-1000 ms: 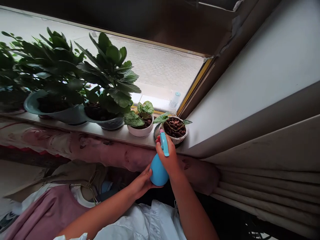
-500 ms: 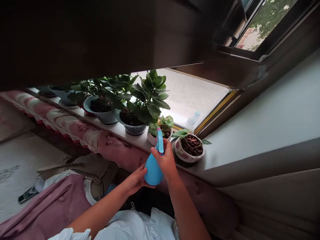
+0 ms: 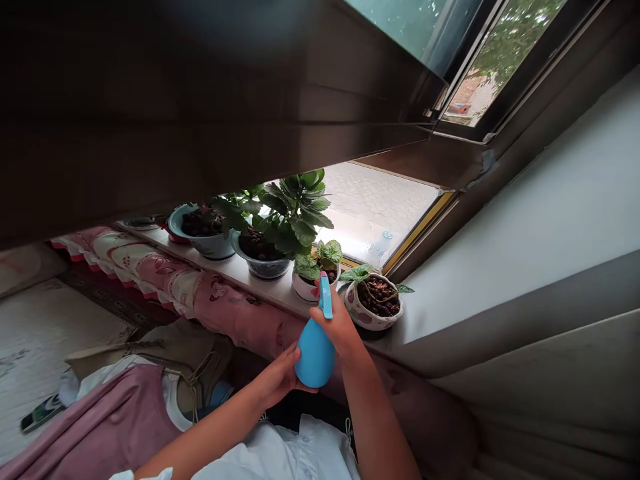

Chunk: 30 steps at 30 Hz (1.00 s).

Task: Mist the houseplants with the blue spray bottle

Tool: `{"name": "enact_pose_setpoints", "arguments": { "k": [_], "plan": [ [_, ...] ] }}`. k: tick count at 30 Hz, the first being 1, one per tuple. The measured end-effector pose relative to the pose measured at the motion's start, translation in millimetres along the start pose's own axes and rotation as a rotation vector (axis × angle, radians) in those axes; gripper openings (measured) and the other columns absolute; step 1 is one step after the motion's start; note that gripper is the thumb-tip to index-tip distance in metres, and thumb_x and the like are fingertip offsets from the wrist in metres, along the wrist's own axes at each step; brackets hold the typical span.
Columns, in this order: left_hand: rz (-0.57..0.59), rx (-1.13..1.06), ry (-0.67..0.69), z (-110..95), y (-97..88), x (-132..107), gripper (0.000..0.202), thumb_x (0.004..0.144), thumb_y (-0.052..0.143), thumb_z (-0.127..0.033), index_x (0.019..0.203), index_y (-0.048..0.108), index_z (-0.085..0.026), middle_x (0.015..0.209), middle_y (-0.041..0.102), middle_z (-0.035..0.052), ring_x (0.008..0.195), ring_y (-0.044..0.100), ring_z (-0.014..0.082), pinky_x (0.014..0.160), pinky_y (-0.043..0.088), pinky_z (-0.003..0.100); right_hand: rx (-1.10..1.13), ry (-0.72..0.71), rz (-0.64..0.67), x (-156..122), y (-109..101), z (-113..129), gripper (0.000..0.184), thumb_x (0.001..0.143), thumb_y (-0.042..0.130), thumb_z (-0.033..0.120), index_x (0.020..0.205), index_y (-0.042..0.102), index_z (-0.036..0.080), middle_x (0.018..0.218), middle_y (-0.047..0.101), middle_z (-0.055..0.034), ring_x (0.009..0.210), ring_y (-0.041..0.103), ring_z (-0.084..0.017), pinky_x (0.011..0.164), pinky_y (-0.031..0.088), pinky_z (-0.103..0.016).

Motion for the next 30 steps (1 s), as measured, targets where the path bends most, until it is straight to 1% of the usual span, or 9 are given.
{"name": "enact_pose_setpoints", "arguments": {
  "k": [2,5,8,11,15,19,24,27,30],
  "plan": [
    [0.029,-0.010,-0.053,2.6,-0.7,2.3,0.056,0.077,0.059,-0.061,0.123,0.059,-0.028,0.119,0.067,0.0081,0.102,0.065,0.0328,0.073,0.055,0.043,-0.054,0.008,-0.041,3.4,-0.5,-3.4,0.036,0.068,0.054,0.028,0.103,0.057,0.020,0.096,0.064,-0.0062,0.079,0.060,-0.020,0.064,0.047,-0.031],
    [0.001,-0.052,-0.077,4.6,0.6,3.7,0.052,0.082,0.052,-0.060,0.119,0.061,-0.024,0.119,0.067,0.0097,0.107,0.064,0.0324,0.077,0.054,0.043,-0.149,-0.009,-0.131,7.9,3.0,-10.3,0.019,0.075,0.049,0.032,0.087,0.057,0.020,0.076,0.060,-0.0042,0.069,0.056,-0.020,0.058,0.043,-0.030],
    [-0.045,-0.052,-0.085,5.9,4.7,2.1,0.050,0.083,0.052,-0.059,0.118,0.060,-0.024,0.118,0.068,0.0089,0.111,0.062,0.0324,0.079,0.054,0.043,-0.189,-0.001,-0.171,9.3,6.6,-20.0,0.013,0.076,0.046,0.032,0.074,0.054,0.021,0.064,0.054,-0.0018,0.062,0.052,-0.020,0.055,0.039,-0.031],
    [-0.059,-0.049,-0.117,9.0,8.6,-0.5,0.048,0.084,0.050,-0.059,0.115,0.061,-0.025,0.114,0.069,0.0067,0.109,0.062,0.0317,0.079,0.053,0.042,-0.225,0.013,-0.197,6.3,6.8,-26.8,0.010,0.074,0.047,0.030,0.067,0.050,0.023,0.060,0.051,0.0002,0.058,0.049,-0.018,0.054,0.037,-0.030],
    [-0.048,-0.076,-0.134,14.1,12.4,-2.0,0.049,0.086,0.047,-0.058,0.120,0.058,-0.023,0.115,0.068,0.0078,0.110,0.062,0.0319,0.082,0.052,0.044,-0.244,0.004,-0.183,1.2,5.3,-24.7,0.009,0.072,0.047,0.030,0.073,0.053,0.023,0.063,0.053,0.0007,0.061,0.049,-0.018,0.056,0.036,-0.030],
    [-0.064,-0.074,-0.127,15.6,16.0,-2.8,0.049,0.089,0.042,-0.055,0.123,0.055,-0.021,0.110,0.069,0.0073,0.109,0.062,0.0310,0.083,0.051,0.044,-0.242,-0.003,-0.176,0.5,4.2,-22.2,0.015,0.070,0.047,0.029,0.080,0.055,0.022,0.069,0.056,-0.0005,0.063,0.051,-0.019,0.058,0.039,-0.031],
    [-0.082,-0.092,-0.144,16.4,18.5,-5.9,0.046,0.090,0.042,-0.054,0.120,0.055,-0.022,0.105,0.071,0.0063,0.108,0.063,0.0301,0.081,0.052,0.043,-0.228,0.012,-0.182,0.2,5.8,-30.1,0.010,0.068,0.045,0.030,0.073,0.050,0.023,0.065,0.052,0.0003,0.061,0.048,-0.018,0.059,0.038,-0.032],
    [-0.081,-0.101,-0.155,17.5,19.1,-7.2,0.046,0.091,0.041,-0.052,0.121,0.055,-0.021,0.109,0.070,0.0071,0.108,0.062,0.0306,0.082,0.051,0.045,-0.226,0.023,-0.190,-1.7,6.3,-31.8,0.010,0.069,0.045,0.031,0.073,0.049,0.023,0.067,0.053,-0.0009,0.062,0.049,-0.018,0.060,0.038,-0.032],
    [-0.073,-0.121,-0.153,18.1,18.4,-6.2,0.046,0.093,0.038,-0.051,0.124,0.053,-0.020,0.115,0.067,0.0072,0.108,0.062,0.0298,0.084,0.050,0.046,-0.223,0.014,-0.169,-2.9,4.9,-26.7,0.012,0.070,0.046,0.031,0.077,0.051,0.022,0.072,0.055,-0.0018,0.065,0.050,-0.019,0.061,0.039,-0.032]
  ]
}}
Point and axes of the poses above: each hand's wrist, its own x-axis towards the middle knuckle, its own y-axis out of the palm, z = x × y, the point moved 2 cm from there along x, towards the middle knuckle
